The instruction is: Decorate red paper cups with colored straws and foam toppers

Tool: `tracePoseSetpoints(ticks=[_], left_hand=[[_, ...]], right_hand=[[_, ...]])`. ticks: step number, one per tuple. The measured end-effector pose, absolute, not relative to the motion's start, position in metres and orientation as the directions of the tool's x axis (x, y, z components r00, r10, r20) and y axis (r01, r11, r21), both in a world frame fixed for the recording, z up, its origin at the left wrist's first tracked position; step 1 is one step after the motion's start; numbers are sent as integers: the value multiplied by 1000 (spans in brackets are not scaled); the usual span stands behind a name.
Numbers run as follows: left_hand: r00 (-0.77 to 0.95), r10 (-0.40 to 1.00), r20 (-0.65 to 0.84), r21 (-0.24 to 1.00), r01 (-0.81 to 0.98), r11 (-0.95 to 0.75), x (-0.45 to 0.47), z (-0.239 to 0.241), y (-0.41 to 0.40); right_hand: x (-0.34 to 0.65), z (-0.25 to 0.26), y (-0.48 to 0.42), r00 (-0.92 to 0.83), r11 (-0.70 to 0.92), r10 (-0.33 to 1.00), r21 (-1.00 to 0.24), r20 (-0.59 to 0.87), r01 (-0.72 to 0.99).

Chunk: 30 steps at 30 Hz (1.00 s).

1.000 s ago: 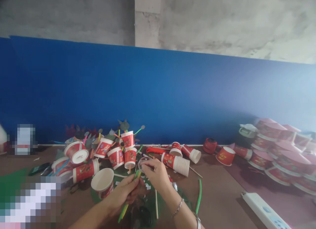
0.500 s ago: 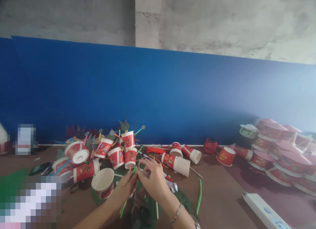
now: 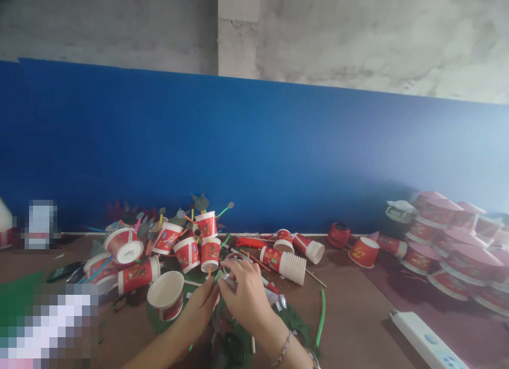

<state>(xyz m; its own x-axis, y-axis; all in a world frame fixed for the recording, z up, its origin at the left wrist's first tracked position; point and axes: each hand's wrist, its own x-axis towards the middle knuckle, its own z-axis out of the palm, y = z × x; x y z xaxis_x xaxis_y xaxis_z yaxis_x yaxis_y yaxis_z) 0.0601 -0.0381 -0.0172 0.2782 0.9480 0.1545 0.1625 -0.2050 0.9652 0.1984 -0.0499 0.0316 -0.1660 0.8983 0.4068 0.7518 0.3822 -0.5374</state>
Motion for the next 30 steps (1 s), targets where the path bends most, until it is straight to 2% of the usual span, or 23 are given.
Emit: tracePoseSetpoints(ticks=[5, 21, 30], left_hand=[[285, 943, 171, 936, 253, -246, 59, -11, -42], [311, 933, 184, 908, 310, -282, 58, -8, -44], [334, 929, 161, 944, 223, -244, 58, -7, -42]], right_hand=[[196, 29, -50, -133, 358, 899, -522, 418, 774], [197, 31, -49, -113, 319, 916, -530, 384, 786], [197, 39, -52, -129, 332, 911, -511, 391, 793]])
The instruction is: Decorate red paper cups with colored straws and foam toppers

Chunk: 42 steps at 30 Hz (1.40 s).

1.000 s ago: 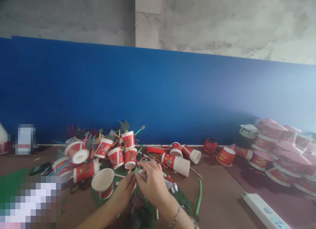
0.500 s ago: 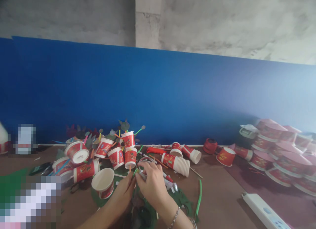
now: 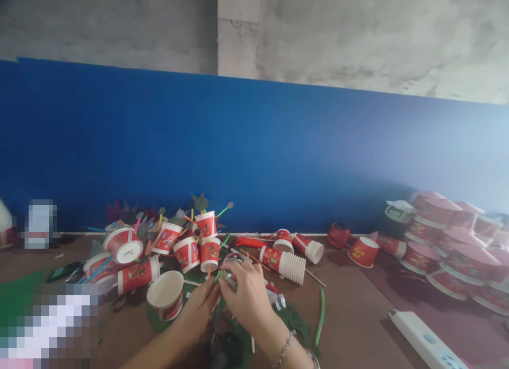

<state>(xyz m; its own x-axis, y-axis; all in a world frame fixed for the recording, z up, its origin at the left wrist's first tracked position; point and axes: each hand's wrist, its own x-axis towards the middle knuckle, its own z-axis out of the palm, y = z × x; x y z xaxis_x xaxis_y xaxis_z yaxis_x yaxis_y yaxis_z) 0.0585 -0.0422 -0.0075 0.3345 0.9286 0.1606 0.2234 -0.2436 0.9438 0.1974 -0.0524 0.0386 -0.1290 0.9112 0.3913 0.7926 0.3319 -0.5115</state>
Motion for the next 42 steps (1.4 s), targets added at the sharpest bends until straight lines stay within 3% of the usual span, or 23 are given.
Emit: tracePoseSetpoints(ticks=[9, 17, 30, 42], left_hand=[[365, 913, 180, 954, 163, -253, 59, -6, -40], [360, 919, 163, 981, 40, -190, 58, -14, -36], [432, 901, -46, 993, -80, 89, 60, -11, -34], [337, 929, 155, 988, -75, -138, 61, -12, -40]], right_hand=[[196, 37, -53, -137, 363, 890, -493, 435, 791], [198, 44, -55, -164, 360, 909, -521, 384, 774], [206, 47, -54, -232, 384, 913, -519, 335, 764], [199, 51, -61, -213, 394, 902, -514, 376, 762]])
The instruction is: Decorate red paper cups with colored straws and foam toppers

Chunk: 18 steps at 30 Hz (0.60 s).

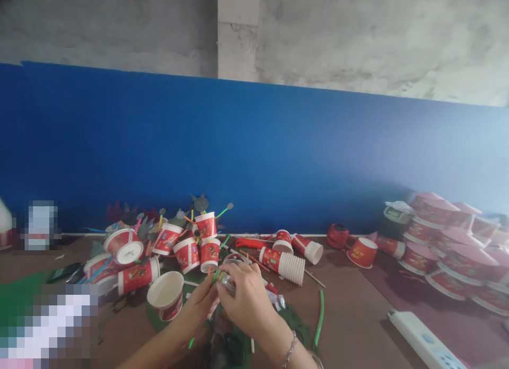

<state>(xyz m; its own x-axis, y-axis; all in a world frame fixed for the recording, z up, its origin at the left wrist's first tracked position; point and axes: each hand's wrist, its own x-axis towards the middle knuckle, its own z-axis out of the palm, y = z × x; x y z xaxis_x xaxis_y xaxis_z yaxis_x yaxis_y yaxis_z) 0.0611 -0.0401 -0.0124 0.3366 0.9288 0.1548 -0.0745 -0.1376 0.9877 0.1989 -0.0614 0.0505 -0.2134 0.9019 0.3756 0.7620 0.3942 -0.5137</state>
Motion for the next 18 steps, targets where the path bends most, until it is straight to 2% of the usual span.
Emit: tracePoseSetpoints(ticks=[3, 9, 14, 18], left_hand=[[334, 920, 205, 979, -57, -198, 61, -16, -41], [338, 917, 213, 958, 112, -264, 59, -17, -43], [362, 898, 249, 965, -8, -264, 59, -8, -43], [360, 915, 184, 983, -75, -168, 61, -8, -43]], right_hand=[[196, 50, -64, -217, 399, 898, -497, 384, 770], [191, 47, -65, -181, 380, 902, -523, 391, 763], [192, 46, -66, -167, 398, 889, -539, 426, 742], [195, 48, -65, -191, 434, 872, -533, 450, 727]])
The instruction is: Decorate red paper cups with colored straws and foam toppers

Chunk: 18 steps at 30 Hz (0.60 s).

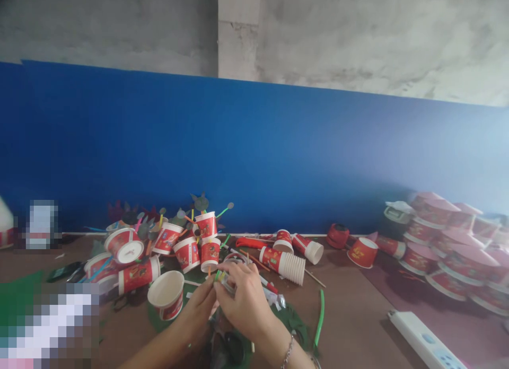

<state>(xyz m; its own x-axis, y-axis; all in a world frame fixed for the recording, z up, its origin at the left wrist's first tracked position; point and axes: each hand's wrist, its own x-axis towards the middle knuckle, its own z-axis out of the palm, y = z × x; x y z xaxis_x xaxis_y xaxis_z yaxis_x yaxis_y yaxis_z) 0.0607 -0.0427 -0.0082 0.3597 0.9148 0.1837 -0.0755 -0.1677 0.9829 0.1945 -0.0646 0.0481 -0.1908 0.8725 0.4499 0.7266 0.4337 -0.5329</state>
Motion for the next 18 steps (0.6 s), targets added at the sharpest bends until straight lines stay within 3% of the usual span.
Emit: tracePoseSetpoints(ticks=[7, 13, 18], left_hand=[[331, 934, 133, 990, -79, -113, 61, -11, -43], [333, 918, 214, 962, 90, -257, 57, -10, -40], [321, 926, 198, 939, 209, -273, 55, -11, -40]], right_hand=[[199, 51, -65, -265, 488, 865, -594, 425, 640], [199, 51, -64, -310, 494, 866, -584, 392, 644], [199, 51, -66, -340, 505, 860, -538, 380, 675]])
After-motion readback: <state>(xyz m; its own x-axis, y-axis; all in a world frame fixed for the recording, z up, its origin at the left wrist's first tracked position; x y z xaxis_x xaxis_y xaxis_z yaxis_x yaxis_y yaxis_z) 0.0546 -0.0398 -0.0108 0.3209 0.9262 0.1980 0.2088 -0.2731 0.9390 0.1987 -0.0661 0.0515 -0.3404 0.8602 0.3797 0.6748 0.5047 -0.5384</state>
